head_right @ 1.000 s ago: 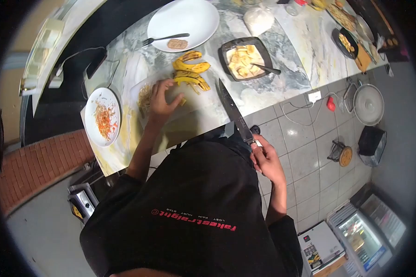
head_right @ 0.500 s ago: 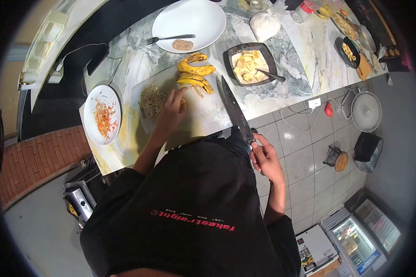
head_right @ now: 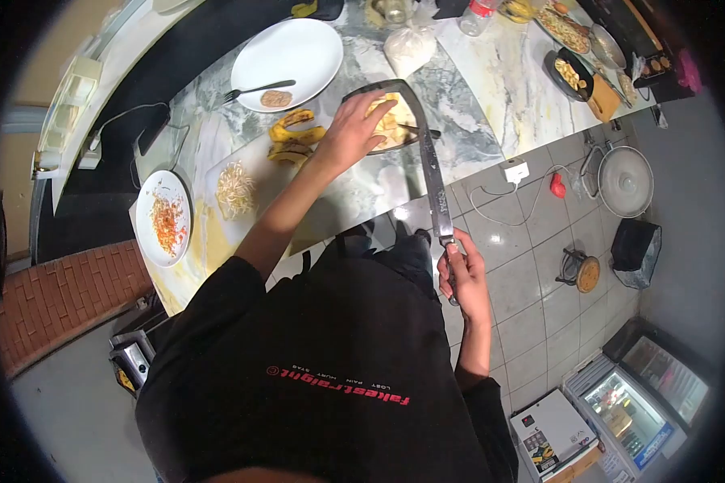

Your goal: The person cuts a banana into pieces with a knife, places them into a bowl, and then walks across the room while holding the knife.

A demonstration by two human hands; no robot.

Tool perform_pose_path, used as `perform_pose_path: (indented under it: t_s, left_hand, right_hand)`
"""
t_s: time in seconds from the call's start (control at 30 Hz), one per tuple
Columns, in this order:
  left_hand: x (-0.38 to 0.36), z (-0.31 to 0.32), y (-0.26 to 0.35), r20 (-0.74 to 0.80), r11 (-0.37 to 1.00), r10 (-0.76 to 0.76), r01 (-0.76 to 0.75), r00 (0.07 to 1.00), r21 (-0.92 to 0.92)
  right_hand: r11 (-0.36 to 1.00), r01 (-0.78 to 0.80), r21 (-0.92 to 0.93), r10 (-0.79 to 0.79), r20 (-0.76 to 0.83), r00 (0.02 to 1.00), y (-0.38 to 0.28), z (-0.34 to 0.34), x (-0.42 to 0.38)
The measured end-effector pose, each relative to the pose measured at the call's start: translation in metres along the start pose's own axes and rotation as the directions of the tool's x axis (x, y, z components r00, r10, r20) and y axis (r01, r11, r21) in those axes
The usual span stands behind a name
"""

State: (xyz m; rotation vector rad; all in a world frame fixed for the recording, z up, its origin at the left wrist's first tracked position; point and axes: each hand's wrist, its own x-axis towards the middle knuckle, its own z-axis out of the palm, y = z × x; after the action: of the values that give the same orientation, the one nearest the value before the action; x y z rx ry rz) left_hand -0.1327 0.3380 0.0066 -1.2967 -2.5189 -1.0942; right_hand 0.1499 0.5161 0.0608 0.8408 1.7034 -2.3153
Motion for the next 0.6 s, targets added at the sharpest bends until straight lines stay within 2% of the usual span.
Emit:
perform_pose_path:
  t_s: [0.03,0.1,0.17,0.2,0.23,0.3,0.33,0.37,0.43,0.5,0.53,0.6]
  left_hand:
    - [0.004,-0.001,0.014,-0.048,0.993,0.024,-0.019,0.999,0.113]
    - [-0.006,-0.01,0.044,-0.053,0.995,-0.043,0.047,0.998,0.088]
    - [-0.029,-0.019,0.071,-0.184,0.971,-0.237,0.236,0.954,-0.03]
    - [-0.048,-0.014,0.077,-0.273,0.961,-0.262,0.275,0.926,0.01]
    - [-0.068,-0.012,0.083,-0.336,0.946,-0.296,0.322,0.894,0.025]
    - [-0.112,-0.008,0.108,-0.336,0.883,-0.402,0.457,0.852,0.103]
    - [-0.132,-0.007,0.13,-0.405,0.848,-0.438,0.518,0.802,0.109]
    - [-0.153,-0.007,0.154,-0.464,0.808,-0.498,0.586,0.733,0.058]
    - [-0.191,-0.006,0.201,-0.564,0.721,-0.565,0.693,0.602,0.018]
    - [-0.233,0.006,0.257,-0.655,0.61,-0.661,0.77,0.367,-0.184]
    - [-0.253,0.013,0.285,-0.687,0.546,-0.682,0.8,0.25,-0.251]
    - [-0.294,0.027,0.339,-0.772,0.459,-0.633,0.831,0.059,-0.313]
  right_hand:
    - [1.0,0.005,-0.017,-0.005,0.007,1.0,-0.001,-0.006,-0.002]
    - [0.999,0.005,-0.039,-0.003,0.047,0.999,-0.004,-0.02,-0.001]
    - [0.993,0.044,-0.109,-0.022,0.197,0.98,-0.01,-0.033,0.007]
    - [0.987,0.02,-0.161,0.02,0.242,0.97,-0.015,-0.038,0.013]
    - [0.991,-0.006,-0.133,0.049,0.321,0.946,-0.015,-0.043,0.022]
    - [0.966,0.035,-0.257,0.099,0.49,0.866,-0.024,-0.046,0.038]
    - [0.955,0.056,-0.292,0.135,0.594,0.793,-0.031,-0.045,0.045]
    - [0.945,0.08,-0.316,0.17,0.688,0.706,-0.034,-0.044,0.053]
    - [0.898,0.111,-0.427,0.281,0.747,0.603,-0.036,-0.034,0.061]
    - [0.842,0.25,-0.478,0.33,0.823,0.462,-0.023,-0.015,0.066]
    - [0.839,0.24,-0.488,0.355,0.826,0.439,-0.016,0.001,0.056]
    - [0.827,0.246,-0.506,0.43,0.85,0.303,-0.001,0.036,0.026]
